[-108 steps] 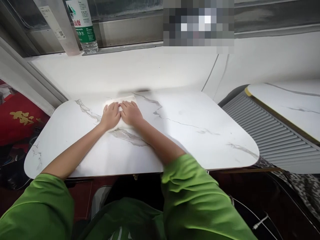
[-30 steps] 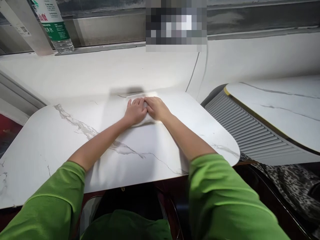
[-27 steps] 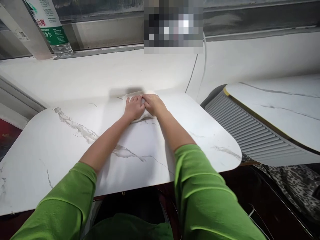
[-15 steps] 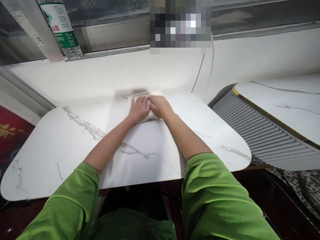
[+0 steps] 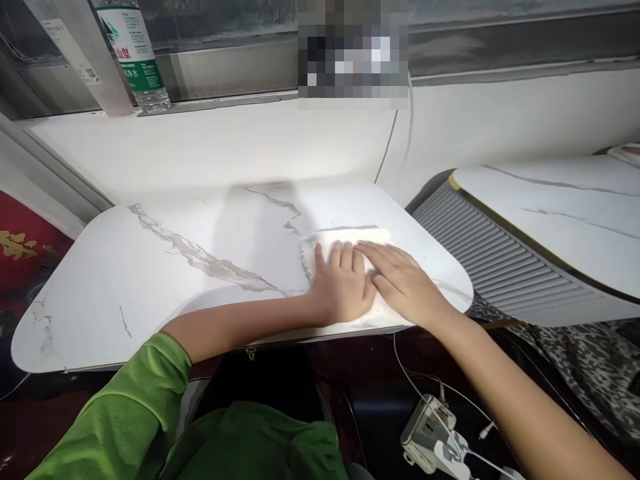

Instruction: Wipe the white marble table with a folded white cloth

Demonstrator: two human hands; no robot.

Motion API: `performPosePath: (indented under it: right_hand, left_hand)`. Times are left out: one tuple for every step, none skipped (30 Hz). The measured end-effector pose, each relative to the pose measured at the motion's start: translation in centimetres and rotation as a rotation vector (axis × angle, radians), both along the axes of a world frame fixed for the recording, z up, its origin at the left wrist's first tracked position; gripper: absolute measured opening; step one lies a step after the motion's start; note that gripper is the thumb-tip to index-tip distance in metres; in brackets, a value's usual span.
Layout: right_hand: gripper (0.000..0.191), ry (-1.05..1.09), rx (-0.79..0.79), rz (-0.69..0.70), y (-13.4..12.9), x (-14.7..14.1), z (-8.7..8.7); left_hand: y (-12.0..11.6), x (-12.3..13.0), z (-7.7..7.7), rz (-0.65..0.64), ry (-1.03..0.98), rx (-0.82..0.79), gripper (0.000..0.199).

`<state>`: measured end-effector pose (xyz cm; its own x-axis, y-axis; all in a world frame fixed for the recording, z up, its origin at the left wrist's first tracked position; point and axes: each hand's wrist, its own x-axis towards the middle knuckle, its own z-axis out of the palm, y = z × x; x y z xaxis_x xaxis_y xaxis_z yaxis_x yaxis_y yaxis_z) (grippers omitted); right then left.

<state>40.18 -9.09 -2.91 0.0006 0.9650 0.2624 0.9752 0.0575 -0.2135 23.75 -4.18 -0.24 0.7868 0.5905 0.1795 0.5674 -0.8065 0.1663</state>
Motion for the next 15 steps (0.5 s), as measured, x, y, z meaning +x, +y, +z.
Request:
performPosePath:
  right_hand:
    - [0.054,0.01,-0.043,-0.054,-0.7,0.6,0.1]
    - [0.054,0.021,-0.083,-0.112,-1.1,1.1,0.1]
    - [0.055,0.034,-0.108,-0.167,-1.3,1.5,0.1]
    - [0.055,0.047,-0.112,-0.211,-1.2,1.9,0.1]
    - [0.055,0.058,-0.095,-0.237,-0.9,2.2,0.1]
    - [0.055,0.068,-0.064,-0.243,-0.5,2.4,0.1]
    - [0.054,0.075,-0.027,-0.237,0.1,2.7,0.0]
    - [0.054,0.08,0.006,-0.222,0.8,3.0,0.0]
    - [0.053,0.082,0.028,-0.205,1.6,3.3,-0.1]
    - [0.053,0.082,0.04,-0.188,2.4,3.6,-0.1]
    - [0.053,0.08,0.049,-0.174,3.3,3.9,-0.1]
    - [0.053,0.078,0.056,-0.161,4.3,4.2,-0.1]
    - [0.053,0.075,0.062,-0.147,5.4,4.6,-0.1]
    - [0.053,0.07,0.07,-0.137,6.5,4.9,-0.1]
    - [0.053,0.065,0.078,-0.132,7.6,5.1,-0.1]
  left_hand:
    - [-0.5,0.7,0.1,-0.015,0.002,-0.008,0.059]
    - [-0.9,1.3,0.2,-0.027,0.007,-0.019,0.058]
    - [-1.0,2.0,0.3,-0.038,0.014,-0.03,0.057]
    - [-0.9,2.5,0.4,-0.045,0.019,-0.039,0.057]
    - [-0.7,3.1,0.4,-0.048,0.021,-0.046,0.057]
    - [-0.3,3.5,0.4,-0.048,0.02,-0.05,0.056]
    - [0.2,3.9,0.3,-0.043,0.013,-0.048,0.056]
    - [0.7,4.3,0.2,-0.036,0.0,-0.041,0.056]
    - [1.3,4.7,0.1,-0.025,-0.014,-0.032,0.056]
    - [2.0,5.0,-0.1,-0.013,-0.027,-0.024,0.056]
    - [2.8,5.4,-0.2,0.0,-0.037,-0.021,0.056]
    - [3.6,5.7,-0.4,0.013,-0.042,-0.02,0.055]
    - [4.5,6.0,-0.5,0.024,-0.045,-0.022,0.055]
    - [5.5,6.4,-0.5,0.031,-0.047,-0.023,0.055]
    - [6.5,6.7,-0.6,0.035,-0.052,-0.02,0.054]
